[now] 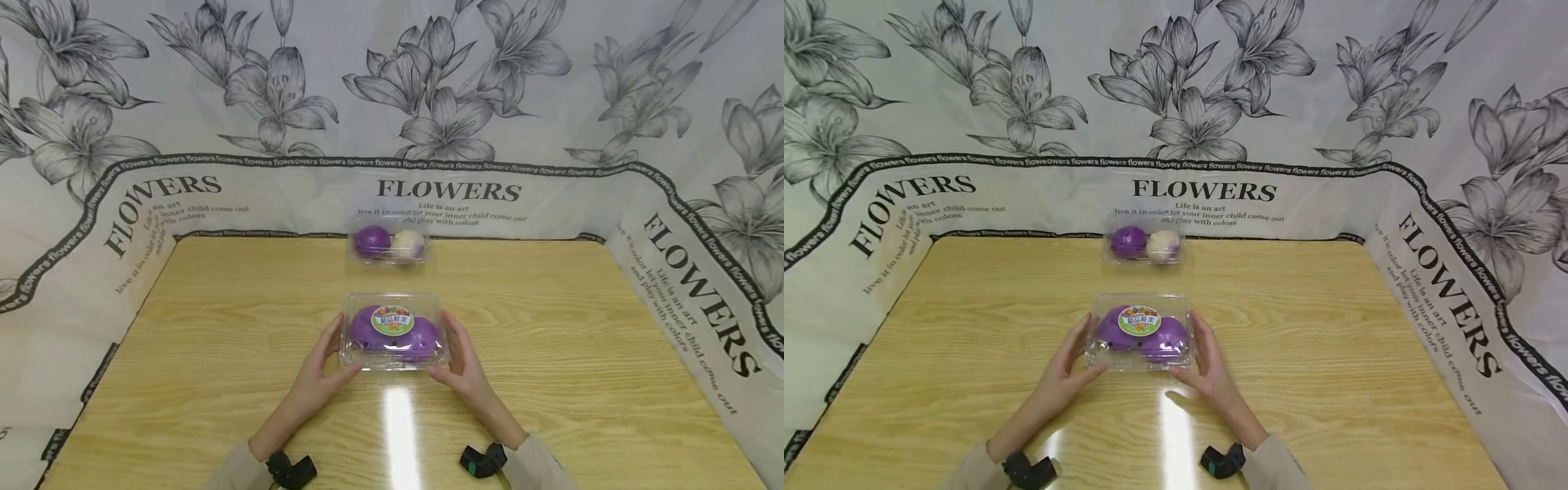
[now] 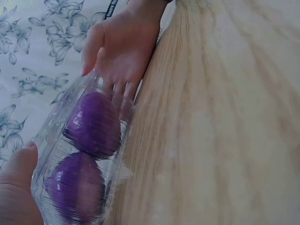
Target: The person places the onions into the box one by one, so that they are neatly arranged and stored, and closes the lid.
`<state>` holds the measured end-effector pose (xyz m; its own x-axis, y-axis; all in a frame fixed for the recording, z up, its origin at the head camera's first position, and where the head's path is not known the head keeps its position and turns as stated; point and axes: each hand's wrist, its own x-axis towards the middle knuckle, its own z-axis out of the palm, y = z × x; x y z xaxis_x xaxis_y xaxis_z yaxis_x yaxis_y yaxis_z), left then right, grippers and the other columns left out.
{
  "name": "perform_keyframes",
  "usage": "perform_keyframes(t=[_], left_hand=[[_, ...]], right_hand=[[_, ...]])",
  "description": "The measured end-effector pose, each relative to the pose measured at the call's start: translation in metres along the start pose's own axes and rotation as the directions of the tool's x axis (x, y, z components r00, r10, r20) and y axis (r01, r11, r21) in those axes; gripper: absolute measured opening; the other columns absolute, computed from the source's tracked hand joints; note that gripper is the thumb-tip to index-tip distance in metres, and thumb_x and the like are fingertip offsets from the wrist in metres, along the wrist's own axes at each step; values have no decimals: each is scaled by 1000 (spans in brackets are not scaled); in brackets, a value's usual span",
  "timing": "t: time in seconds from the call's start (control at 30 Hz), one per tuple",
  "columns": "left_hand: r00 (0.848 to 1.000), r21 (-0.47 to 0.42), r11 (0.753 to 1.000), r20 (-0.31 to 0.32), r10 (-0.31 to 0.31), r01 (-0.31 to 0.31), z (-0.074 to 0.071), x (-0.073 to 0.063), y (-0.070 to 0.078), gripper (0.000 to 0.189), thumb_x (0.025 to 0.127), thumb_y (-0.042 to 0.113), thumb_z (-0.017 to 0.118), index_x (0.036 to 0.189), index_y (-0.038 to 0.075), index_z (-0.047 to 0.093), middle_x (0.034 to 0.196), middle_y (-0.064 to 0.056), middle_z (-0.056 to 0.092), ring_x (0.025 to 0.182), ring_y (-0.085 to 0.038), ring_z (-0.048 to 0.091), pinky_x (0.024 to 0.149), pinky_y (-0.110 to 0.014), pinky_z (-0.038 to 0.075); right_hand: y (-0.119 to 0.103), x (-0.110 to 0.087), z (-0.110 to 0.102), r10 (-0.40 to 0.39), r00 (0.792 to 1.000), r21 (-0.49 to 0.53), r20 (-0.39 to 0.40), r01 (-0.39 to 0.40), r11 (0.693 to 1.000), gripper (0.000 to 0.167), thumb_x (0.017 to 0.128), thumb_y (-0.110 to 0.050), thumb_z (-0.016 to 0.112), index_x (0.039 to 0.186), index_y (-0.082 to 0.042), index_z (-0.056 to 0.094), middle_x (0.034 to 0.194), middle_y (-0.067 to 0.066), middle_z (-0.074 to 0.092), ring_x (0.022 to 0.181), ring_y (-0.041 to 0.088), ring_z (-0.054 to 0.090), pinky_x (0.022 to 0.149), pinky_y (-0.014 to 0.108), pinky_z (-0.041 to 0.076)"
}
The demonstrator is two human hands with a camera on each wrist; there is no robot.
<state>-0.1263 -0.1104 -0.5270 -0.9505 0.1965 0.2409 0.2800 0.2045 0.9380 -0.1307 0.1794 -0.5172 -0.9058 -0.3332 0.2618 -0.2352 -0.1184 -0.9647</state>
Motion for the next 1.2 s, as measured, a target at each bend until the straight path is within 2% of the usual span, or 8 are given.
perform_keyframes(t=[0.1,0.2,0.37,0.6,0.9,1.07,1.2], left_hand=[[1000,3,1000,-8,7,-6,1,1,0,90,83,1,76,156,4,24,156,-21,32,133,-38,46,110,-52,38],[1000,-6,1000,-8,-2,2,1,1,0,90,83,3,77,156,5,25,157,-19,31,137,-35,43,111,-45,38],[1000,-99,995,-1,-8,8,2,5,0,91,84,9,79,157,10,25,159,-14,28,139,-30,41,109,-31,39],[1000,-240,971,6,-16,17,6,15,-1,92,83,4,78,157,10,24,160,-15,23,139,-32,39,106,-27,41],[1000,-270,963,-2,-2,2,7,36,-6,92,82,0,77,156,5,23,160,-16,21,142,-32,35,106,-26,41],[1000,-253,967,1,-20,19,3,48,-9,91,83,-1,76,156,6,23,161,-14,21,142,-30,36,107,-25,40],[999,-240,970,9,-35,37,0,55,-7,90,84,-5,74,156,4,22,160,-16,21,141,-33,36,109,-31,39]], right_hand=[[1,1,1,1,1000,-21,-16,-1,1000,95,84,4,67,157,-1,7,164,22,0,149,38,-3,116,13,14],[1,2,1,-3,1000,-33,-31,2,999,94,82,7,65,157,0,9,163,24,5,149,39,1,116,14,16],[0,5,0,-10,999,-33,-52,8,999,92,82,8,64,156,1,10,161,27,9,148,42,4,115,14,18],[3,14,-4,-25,996,-17,-80,24,1000,90,82,11,61,156,4,10,162,26,6,147,44,4,114,14,20],[8,33,-6,-61,994,48,-95,65,997,92,79,15,57,155,4,8,161,28,8,147,44,5,115,18,26],[11,44,-7,-89,992,72,-94,96,993,90,78,18,54,154,7,8,159,32,7,146,48,4,112,21,33],[13,50,-8,-94,990,82,-105,103,991,90,77,20,53,154,7,10,159,32,9,146,48,6,112,21,34]])
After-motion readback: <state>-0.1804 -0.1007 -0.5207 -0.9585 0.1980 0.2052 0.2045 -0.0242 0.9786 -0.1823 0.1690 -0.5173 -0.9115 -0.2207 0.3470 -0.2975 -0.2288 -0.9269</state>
